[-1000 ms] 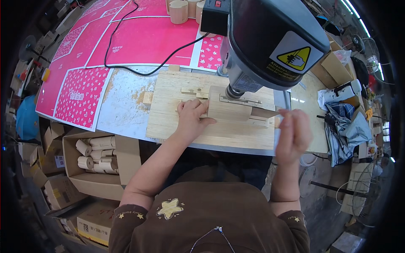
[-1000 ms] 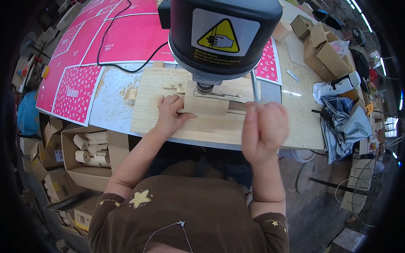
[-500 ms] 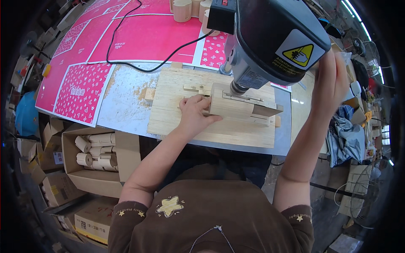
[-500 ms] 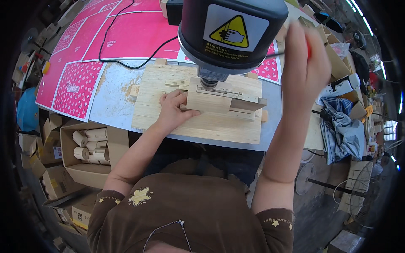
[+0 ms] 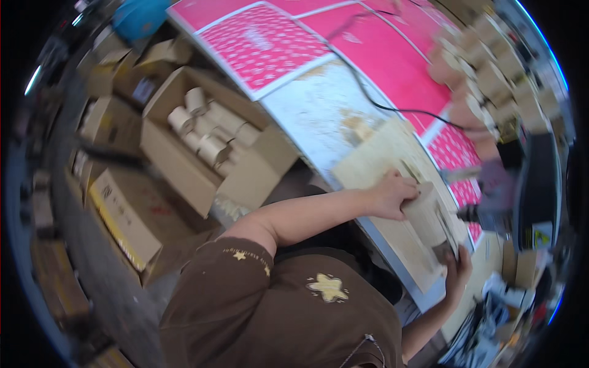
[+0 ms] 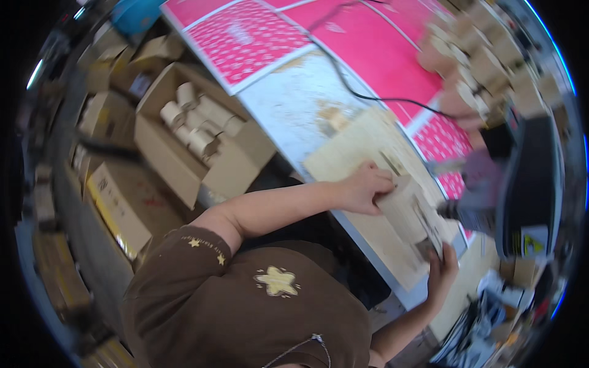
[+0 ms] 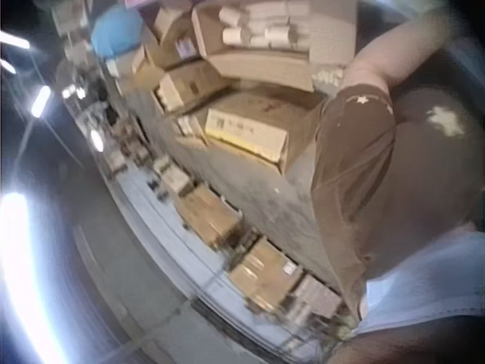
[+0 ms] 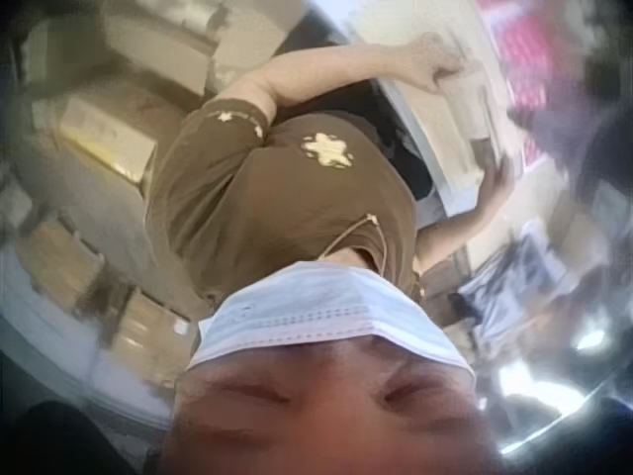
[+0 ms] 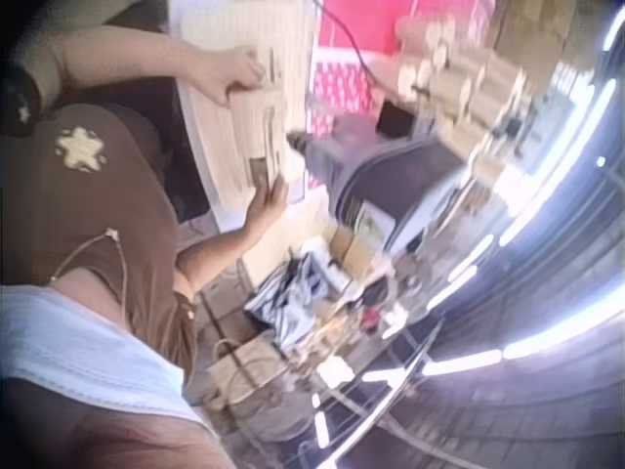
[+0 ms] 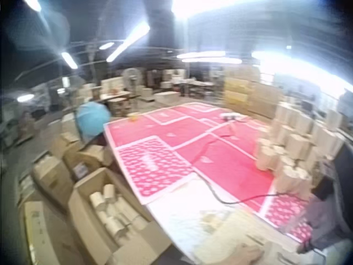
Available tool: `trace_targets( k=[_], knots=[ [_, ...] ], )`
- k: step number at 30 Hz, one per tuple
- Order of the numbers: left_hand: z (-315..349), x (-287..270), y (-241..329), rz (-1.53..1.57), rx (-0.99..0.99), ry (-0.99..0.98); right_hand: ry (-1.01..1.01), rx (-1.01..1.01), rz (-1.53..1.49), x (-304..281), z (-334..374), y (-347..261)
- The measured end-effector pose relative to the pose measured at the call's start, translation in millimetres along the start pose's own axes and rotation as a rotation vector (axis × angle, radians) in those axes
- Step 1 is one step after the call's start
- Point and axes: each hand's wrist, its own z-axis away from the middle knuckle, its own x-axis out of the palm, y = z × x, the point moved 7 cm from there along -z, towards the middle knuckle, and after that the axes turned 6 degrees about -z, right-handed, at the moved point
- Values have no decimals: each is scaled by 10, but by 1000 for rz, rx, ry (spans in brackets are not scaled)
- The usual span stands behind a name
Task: Drilling holes into cylindrical wooden blocks using a drill press.
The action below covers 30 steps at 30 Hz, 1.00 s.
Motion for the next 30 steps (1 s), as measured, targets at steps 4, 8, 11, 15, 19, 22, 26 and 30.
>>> trace_targets(
  k=[4, 8, 11, 15, 19, 22, 26, 30],
  knots=[
    [488, -771, -31, 152, -92, 74, -104, -108, 75, 7, 155, -275],
    [1321, -1897, -333, 140, -705, 158, -93, -67, 106, 16, 201, -238],
    [2171, -2378, -800, 462, -1002, 740, -60, -32, 64, 73, 159, -184],
    [2994, -2735, -1481, 701, -1120, 1142, -34, 7, 8, 86, 132, -211],
    [3755, -2861, -2493, 957, -963, 1687, -25, -15, 84, 122, 149, -442],
    [3978, -2958, -2841, 921, -1256, 1752, 19, -40, 136, 152, 137, -557],
    [3870, -3194, -3211, 733, -1153, 1384, 36, 73, 141, 234, 103, -713],
    [2601, -2757, -2754, 621, -1018, 1127, 39, 71, 174, 82, 159, -668]
  ],
)
